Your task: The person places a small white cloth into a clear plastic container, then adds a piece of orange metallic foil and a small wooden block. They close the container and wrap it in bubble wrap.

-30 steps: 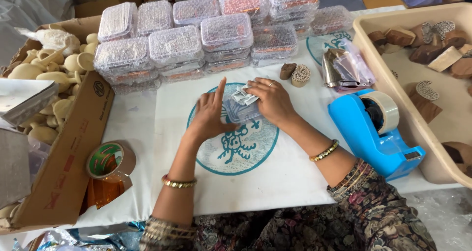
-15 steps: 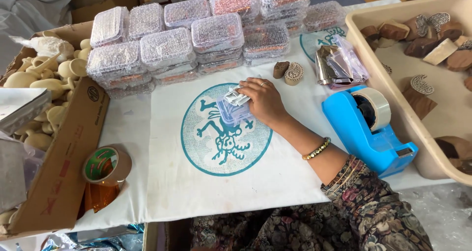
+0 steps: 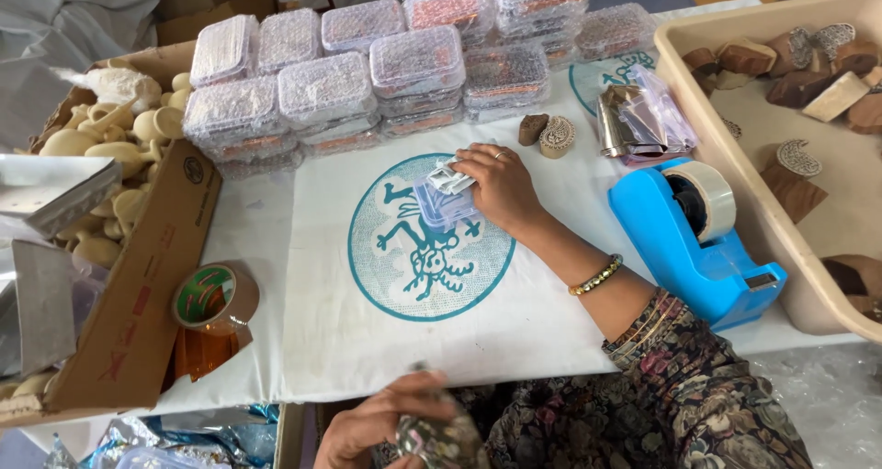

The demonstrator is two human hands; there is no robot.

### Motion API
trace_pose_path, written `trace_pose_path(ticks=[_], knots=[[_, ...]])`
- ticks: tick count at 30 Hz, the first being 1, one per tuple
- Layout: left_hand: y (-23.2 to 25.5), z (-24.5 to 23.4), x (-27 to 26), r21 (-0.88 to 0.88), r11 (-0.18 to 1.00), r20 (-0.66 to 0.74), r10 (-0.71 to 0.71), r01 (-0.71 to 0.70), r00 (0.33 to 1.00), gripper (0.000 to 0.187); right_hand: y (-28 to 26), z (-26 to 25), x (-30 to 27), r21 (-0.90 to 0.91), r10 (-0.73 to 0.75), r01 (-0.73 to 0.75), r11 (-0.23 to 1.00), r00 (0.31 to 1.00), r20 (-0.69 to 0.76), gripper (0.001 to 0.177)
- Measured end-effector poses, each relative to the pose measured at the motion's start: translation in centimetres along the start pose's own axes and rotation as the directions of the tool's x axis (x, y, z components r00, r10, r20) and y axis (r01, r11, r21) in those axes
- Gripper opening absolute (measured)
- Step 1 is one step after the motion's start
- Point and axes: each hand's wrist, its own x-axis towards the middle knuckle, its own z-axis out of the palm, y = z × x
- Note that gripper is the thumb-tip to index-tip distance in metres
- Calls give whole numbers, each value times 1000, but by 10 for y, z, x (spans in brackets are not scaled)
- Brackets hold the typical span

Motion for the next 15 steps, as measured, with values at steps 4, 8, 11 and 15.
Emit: trace_pose_path(ticks=[4, 8, 11, 15], knots=[[-43, 9, -21, -471, 878, 91, -52, 89, 994, 22, 0, 4, -2, -9, -33, 34, 999, 999, 15, 38], [-95, 34, -37, -452, 886, 163, -33, 104, 986, 22, 2, 0, -2, -9, -26, 26, 1000, 1000, 1, 39], [-103, 56, -50, -426, 896, 226, -23, 120, 974, 22, 1, -2, -1, -4, -27, 26, 1000, 1000, -15, 35], [-100, 83, -76, -375, 917, 267, -33, 135, 963, 23, -1, -2, 0, -4, -36, 36, 999, 999, 2, 40]])
